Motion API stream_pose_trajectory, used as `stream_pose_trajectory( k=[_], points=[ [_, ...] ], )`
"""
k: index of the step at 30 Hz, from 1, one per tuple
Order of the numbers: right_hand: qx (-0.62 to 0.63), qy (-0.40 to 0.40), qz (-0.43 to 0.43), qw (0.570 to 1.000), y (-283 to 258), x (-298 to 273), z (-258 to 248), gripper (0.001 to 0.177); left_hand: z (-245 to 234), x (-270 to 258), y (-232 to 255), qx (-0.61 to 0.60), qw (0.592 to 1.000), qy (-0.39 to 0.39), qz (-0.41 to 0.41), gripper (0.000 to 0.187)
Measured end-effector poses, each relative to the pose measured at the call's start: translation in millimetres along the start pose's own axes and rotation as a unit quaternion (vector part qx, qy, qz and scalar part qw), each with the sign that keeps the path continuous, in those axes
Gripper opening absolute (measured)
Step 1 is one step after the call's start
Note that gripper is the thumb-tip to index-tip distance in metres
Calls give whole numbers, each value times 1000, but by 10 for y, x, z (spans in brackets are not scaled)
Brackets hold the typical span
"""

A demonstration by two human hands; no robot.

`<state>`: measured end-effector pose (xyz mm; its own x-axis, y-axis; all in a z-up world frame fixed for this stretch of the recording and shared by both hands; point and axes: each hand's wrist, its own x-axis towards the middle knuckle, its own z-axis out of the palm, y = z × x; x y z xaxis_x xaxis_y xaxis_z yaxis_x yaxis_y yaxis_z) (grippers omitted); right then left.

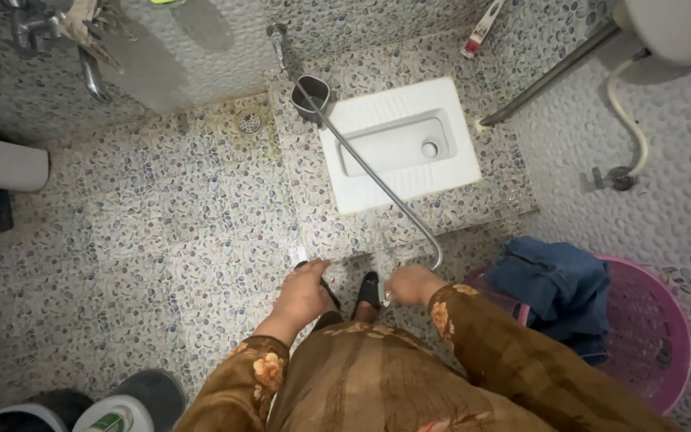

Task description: Repairing and cleaning a handheld bidet sprayer and its connection in a bathroom.

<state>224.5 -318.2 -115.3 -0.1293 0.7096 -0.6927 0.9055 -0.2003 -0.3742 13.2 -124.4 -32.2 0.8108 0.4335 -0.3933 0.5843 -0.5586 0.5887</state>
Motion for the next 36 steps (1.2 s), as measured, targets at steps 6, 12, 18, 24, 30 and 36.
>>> stream_pose_trajectory(
  k=[6, 12, 18, 24, 30, 36],
  points=[
    [14, -52, 27, 998, 58, -4, -37, 36, -111, -31, 103, -5, 999, -22, -28, 61],
    [2, -59, 5, 998, -78, 15, -127, 40, -81, -48, 70, -10, 1000, -17, -19, 60],
    [28, -30, -13, 999, -318, -89, -369, 31, -101, -105, 67, -24, 1000, 8, -4, 60],
    [80, -20, 17, 996, -406, -113, -467, 23, -126, -174, 41, -21, 999, 24, -20, 57],
    [109, 51, -22, 992, -408, -65, -429, 26, -160, -245, 24, -34, 999, 28, -28, 51],
    [537, 287, 38, 792, -515, 231, -345, 31, -138, -276, -87, -38, 998, 51, -15, 53]
  ],
)
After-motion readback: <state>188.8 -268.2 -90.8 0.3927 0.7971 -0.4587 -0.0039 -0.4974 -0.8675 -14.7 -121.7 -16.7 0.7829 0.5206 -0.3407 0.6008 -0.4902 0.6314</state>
